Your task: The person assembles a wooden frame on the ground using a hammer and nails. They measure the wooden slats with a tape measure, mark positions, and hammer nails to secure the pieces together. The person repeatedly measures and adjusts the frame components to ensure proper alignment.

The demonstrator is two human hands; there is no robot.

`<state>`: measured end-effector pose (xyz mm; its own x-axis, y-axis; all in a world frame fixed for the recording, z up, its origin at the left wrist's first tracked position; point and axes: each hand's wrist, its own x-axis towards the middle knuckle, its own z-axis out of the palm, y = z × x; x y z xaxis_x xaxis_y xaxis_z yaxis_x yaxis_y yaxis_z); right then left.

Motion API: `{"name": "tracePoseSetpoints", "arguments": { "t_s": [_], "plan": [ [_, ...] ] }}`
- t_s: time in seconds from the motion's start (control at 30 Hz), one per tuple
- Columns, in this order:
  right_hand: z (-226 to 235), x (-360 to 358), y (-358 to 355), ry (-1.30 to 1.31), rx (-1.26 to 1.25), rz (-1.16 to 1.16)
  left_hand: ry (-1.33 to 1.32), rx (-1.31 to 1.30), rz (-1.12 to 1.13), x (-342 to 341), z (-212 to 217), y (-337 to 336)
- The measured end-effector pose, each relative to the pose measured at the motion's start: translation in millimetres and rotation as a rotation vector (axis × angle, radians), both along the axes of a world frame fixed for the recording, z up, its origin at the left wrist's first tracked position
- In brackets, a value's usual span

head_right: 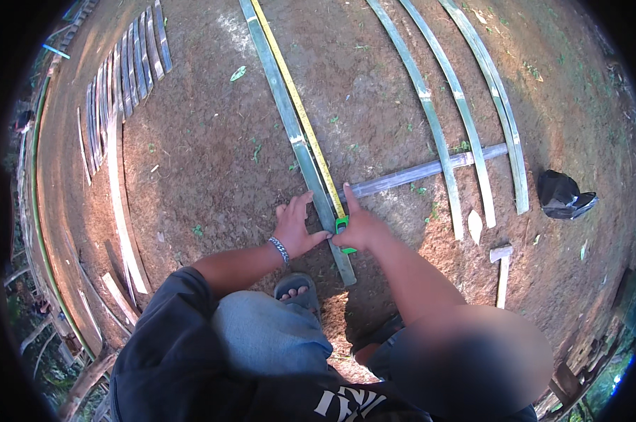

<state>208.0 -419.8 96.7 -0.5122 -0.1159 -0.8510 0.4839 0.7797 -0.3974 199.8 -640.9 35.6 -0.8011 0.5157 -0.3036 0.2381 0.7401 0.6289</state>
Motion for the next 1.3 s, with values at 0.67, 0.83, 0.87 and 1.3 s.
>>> {"name": "tracePoseSetpoints", "arguments": {
  "t_s": [0.67, 0.83, 0.87, 1.3],
  "plan": [
    [7, -11, -21, 0.069, 0.262, 0.135, -0.191, 0.110, 0.542, -54, -21, 37],
    [24, -23, -25, 0.184, 0.401, 0.338, -0.275, 0.079, 0.509, -71, -22, 37],
    [18, -21, -23, 0.224, 0.421, 0.378, -0.311, 0.106, 0.519, -73, -17, 39],
    [19, -27, -28, 0.166, 0.434, 0.430, -0.318, 0.158, 0.479, -73, -24, 27]
  ]
}}
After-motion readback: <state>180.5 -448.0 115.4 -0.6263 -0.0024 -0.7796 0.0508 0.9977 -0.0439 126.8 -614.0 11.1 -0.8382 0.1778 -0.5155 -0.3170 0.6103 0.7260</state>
